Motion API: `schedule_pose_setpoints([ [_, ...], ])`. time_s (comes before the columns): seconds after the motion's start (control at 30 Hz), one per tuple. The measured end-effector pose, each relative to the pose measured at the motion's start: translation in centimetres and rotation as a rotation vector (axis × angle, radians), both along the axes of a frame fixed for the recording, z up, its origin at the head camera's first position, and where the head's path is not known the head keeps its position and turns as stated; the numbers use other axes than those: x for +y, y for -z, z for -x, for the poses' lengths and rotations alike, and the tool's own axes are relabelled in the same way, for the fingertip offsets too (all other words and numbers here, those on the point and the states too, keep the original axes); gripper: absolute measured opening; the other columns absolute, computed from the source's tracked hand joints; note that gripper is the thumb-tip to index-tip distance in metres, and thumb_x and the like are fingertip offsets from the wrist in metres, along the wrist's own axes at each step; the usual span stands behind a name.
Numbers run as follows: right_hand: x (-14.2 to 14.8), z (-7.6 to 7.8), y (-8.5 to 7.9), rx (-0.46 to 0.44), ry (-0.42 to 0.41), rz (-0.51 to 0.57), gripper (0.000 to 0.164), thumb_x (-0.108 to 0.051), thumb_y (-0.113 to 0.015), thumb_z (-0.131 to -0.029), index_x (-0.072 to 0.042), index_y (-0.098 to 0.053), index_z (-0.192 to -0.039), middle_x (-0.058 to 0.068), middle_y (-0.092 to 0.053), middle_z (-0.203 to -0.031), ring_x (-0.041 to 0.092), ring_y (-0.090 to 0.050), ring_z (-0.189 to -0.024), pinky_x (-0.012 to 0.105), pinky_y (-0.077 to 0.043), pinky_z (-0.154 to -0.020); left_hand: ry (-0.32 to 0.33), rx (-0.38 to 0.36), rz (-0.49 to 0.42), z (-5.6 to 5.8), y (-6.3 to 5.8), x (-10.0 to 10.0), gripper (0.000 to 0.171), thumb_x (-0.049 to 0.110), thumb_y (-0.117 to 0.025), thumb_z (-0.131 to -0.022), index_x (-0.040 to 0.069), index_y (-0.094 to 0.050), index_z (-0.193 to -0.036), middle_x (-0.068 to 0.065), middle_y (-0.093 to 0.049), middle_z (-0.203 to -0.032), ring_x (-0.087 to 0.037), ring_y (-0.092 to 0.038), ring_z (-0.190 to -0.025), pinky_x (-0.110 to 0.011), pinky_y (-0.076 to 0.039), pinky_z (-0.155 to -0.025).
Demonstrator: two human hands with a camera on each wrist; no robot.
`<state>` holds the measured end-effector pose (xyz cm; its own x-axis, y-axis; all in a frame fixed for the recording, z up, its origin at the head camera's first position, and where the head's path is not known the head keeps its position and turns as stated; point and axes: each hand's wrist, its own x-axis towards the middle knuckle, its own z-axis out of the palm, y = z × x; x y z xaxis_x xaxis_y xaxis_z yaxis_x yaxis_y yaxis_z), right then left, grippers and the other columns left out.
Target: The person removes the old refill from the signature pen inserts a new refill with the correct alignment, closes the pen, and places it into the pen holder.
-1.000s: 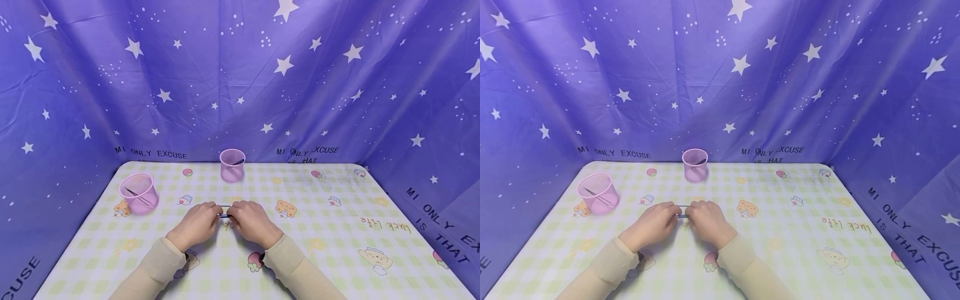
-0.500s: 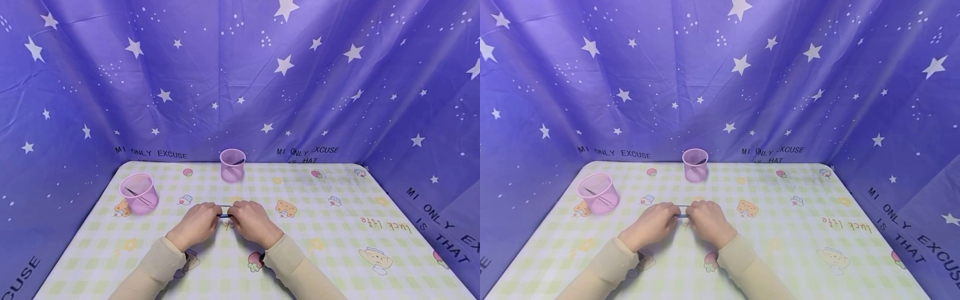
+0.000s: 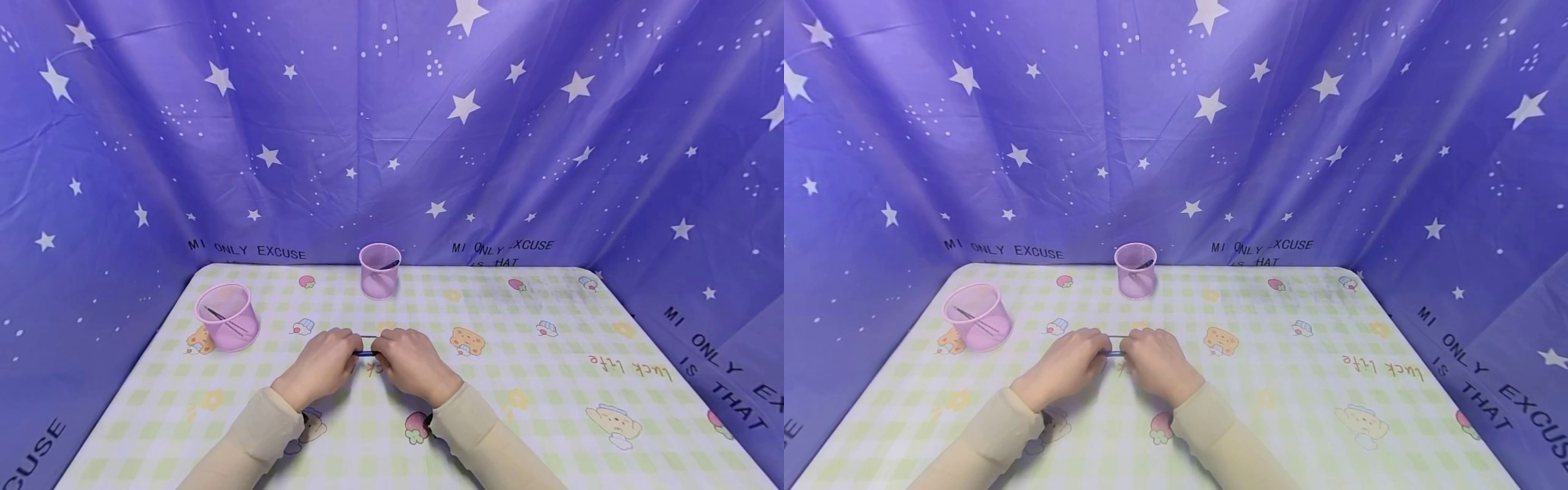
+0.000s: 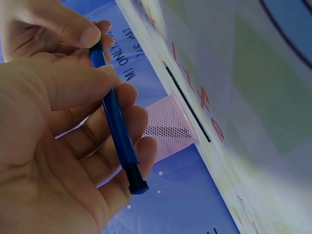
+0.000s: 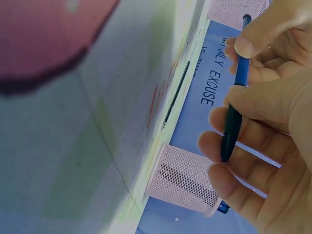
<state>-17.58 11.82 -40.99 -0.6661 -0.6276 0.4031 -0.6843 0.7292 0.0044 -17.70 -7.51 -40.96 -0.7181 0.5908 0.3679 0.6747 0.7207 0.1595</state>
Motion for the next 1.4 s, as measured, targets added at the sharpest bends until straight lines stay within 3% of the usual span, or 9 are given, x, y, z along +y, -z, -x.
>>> schedule_pose_setpoints([
  [0.33, -0.06, 0.0, 0.07, 0.0, -0.007, 0.001, 0.011, -0.01, -0.069, -0.079, -0.019, -0.064, -0.079, -0.009, -0.055, -0.072, 0.011, -0.055, -0.065, 0.03, -0.044, -0.057, 0.0, 0.005, -0.027, 0.07, 0.15, 0.02, 0.013, 0.004, -0.072, -0.077, 0.013, -0.062, -0.078, 0.007, -0.051, -0.071, -0.011, -0.049, -0.064, -0.029, -0.043, -0.06],
  [0.7, -0.1, -0.04, 0.04, -0.018, -0.011, -0.006, 0.009, -0.011, -0.07, -0.08, -0.018, -0.065, -0.082, -0.008, -0.056, -0.072, 0.012, -0.056, -0.065, 0.031, -0.045, -0.058, -0.01, 0.062, -0.063, 0.16, 0.3, 0.07, 0.02, 0.001, -0.075, -0.072, 0.014, -0.06, -0.073, 0.006, -0.051, -0.069, -0.012, -0.05, -0.062, -0.03, -0.043, -0.059],
  [1.13, -0.04, -0.07, -0.09, 0.007, -0.006, -0.011, 0.009, -0.01, -0.069, -0.08, -0.017, -0.065, -0.081, -0.007, -0.056, -0.073, 0.013, -0.057, -0.065, 0.031, -0.045, -0.058, -0.002, 0.008, -0.048, -0.06, 0.29, 0.13, 0.009, 0.009, -0.07, -0.079, 0.012, -0.065, -0.085, 0.007, -0.05, -0.072, -0.009, -0.048, -0.062, -0.027, -0.041, -0.057],
  [1.23, -0.02, -0.08, -0.09, 0.013, -0.007, -0.007, 0.009, -0.01, -0.069, -0.08, -0.018, -0.064, -0.08, -0.008, -0.056, -0.072, 0.013, -0.056, -0.065, 0.031, -0.045, -0.058, 0.003, -0.003, -0.044, -0.09, 0.35, 0.18, 0.004, 0.009, -0.066, -0.083, 0.012, -0.064, -0.083, 0.007, -0.047, -0.069, -0.009, -0.045, -0.059, -0.026, -0.039, -0.054],
  [1.4, -0.01, -0.06, -0.07, 0.015, -0.006, -0.005, 0.009, -0.011, -0.07, -0.08, -0.018, -0.064, -0.08, -0.008, -0.055, -0.073, 0.012, -0.056, -0.065, 0.031, -0.045, -0.058, -0.015, -0.01, -0.023, -0.12, 0.43, 0.14, 0.01, 0.007, -0.063, -0.084, 0.014, -0.062, -0.077, 0.007, -0.046, -0.066, -0.009, -0.044, -0.056, -0.026, -0.037, -0.053],
])
